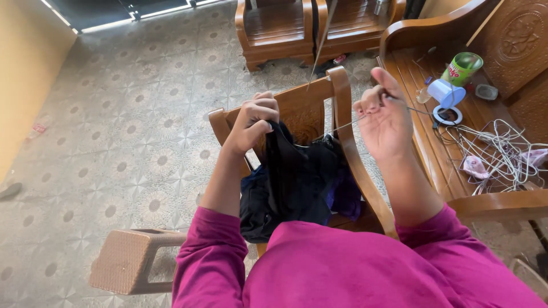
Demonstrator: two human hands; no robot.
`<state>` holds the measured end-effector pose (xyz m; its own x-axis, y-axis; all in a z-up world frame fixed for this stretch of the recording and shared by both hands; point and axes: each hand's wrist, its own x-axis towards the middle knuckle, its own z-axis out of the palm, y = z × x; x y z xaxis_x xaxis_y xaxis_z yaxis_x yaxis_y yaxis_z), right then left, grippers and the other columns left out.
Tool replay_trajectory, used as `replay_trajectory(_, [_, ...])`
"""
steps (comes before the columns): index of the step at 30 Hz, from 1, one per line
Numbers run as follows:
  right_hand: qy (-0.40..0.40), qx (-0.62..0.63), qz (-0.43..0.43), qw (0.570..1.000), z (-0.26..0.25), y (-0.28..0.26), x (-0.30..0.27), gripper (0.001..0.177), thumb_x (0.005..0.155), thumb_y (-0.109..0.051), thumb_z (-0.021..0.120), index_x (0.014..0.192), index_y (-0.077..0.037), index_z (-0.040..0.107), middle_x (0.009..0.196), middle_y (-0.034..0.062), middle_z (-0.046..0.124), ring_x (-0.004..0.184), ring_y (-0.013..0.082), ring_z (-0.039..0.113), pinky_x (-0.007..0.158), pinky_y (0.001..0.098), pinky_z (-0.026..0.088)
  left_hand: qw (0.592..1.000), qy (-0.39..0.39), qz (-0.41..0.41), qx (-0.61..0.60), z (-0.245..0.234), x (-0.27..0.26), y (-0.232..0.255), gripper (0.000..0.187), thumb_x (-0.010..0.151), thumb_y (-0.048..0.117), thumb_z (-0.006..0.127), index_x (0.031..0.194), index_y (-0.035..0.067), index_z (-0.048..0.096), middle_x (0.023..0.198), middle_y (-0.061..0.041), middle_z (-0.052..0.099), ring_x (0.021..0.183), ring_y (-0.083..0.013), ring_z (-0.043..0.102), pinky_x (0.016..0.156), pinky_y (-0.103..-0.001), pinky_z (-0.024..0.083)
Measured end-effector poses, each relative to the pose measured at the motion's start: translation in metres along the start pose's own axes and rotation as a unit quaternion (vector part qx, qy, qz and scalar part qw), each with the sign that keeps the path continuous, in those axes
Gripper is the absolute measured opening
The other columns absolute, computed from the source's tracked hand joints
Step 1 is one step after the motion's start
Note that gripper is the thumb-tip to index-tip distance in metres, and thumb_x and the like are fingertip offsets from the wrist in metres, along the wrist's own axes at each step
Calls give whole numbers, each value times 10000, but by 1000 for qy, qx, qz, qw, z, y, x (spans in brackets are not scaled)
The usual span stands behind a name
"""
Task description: The person repeatedly picks up garments from a wooden chair, places each on a hanger, and hangs the hanger on a metal drying rack. The person handles several dark-colored garments one at a time, adjusting them on the hangers before placing them on the rack.
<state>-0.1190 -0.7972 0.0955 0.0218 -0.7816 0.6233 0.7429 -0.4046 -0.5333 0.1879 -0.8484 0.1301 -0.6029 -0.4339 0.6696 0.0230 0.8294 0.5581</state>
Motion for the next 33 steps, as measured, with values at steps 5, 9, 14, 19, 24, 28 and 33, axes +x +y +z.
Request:
replay_trajectory(5, [2, 33, -18, 999, 3, 23, -6, 397, 1075, -143, 438, 1460, -85, 512, 759, -56, 476, 805, 70, 520, 928, 301, 548, 1000, -4, 1, 3, -1, 1, 6, 180, 767, 240, 543, 638, 116, 558, 713, -39, 453, 767, -226, 457, 831, -341, 367])
replay_trajectory(9, [-40, 41, 81, 995, -46, 69, -19, 427, 1034, -112, 403, 1426, -12, 537, 701, -4, 503, 711, 97, 558, 826, 291, 577, 1000, 14, 6, 5, -1, 0, 9, 168, 742, 225, 533, 618, 112, 541, 704, -40, 443, 748, -223, 446, 807, -333, 361])
replay_trajectory(14, [-55, 2, 200, 978, -62, 73, -47, 383, 986, -43, 413, 1299, 34, 619, 678, 6, 434, 663, 93, 477, 694, 273, 491, 999, 45, 5, -4, -5, -15, -1, 162, 728, 222, 525, 632, 93, 541, 717, -62, 446, 754, -238, 445, 811, -344, 382])
replay_trajectory(19, [-79, -71, 258, 960, -81, 58, -59, 350, 978, 7, 449, 1275, 70, 623, 673, 36, 382, 635, 79, 395, 622, 226, 413, 997, 74, -2, -12, -11, -34, -7, 180, 723, 237, 520, 639, 78, 527, 719, -73, 435, 747, -246, 439, 793, -344, 400])
replay_trajectory(24, [-138, -315, 285, 895, -70, 12, -43, 322, 986, 31, 489, 1249, 56, 673, 734, 58, 535, 686, 89, 488, 598, 213, 421, 997, 73, -31, -26, -9, -50, -10, 199, 692, 243, 518, 587, 108, 416, 679, -51, 352, 715, -219, 358, 748, -325, 357])
replay_trajectory(28, [-194, -436, 308, 823, -36, -13, -14, 335, 961, -7, 554, 1243, -38, 732, 672, 99, 613, 628, 150, 573, 563, 279, 493, 999, 38, -27, 1, 7, -55, -17, 235, 702, 232, 555, 566, 121, 399, 648, -43, 349, 678, -242, 391, 736, -348, 364])
replay_trajectory(33, [-303, -541, 354, 700, -7, -12, 0, 361, 900, -94, 598, 1179, -217, 791, 947, 174, 810, 892, 384, 744, 840, 485, 563, 997, -52, -46, 24, 36, -52, -19, 237, 701, 237, 572, 537, 179, 411, 629, -5, 387, 716, -257, 472, 802, -382, 382])
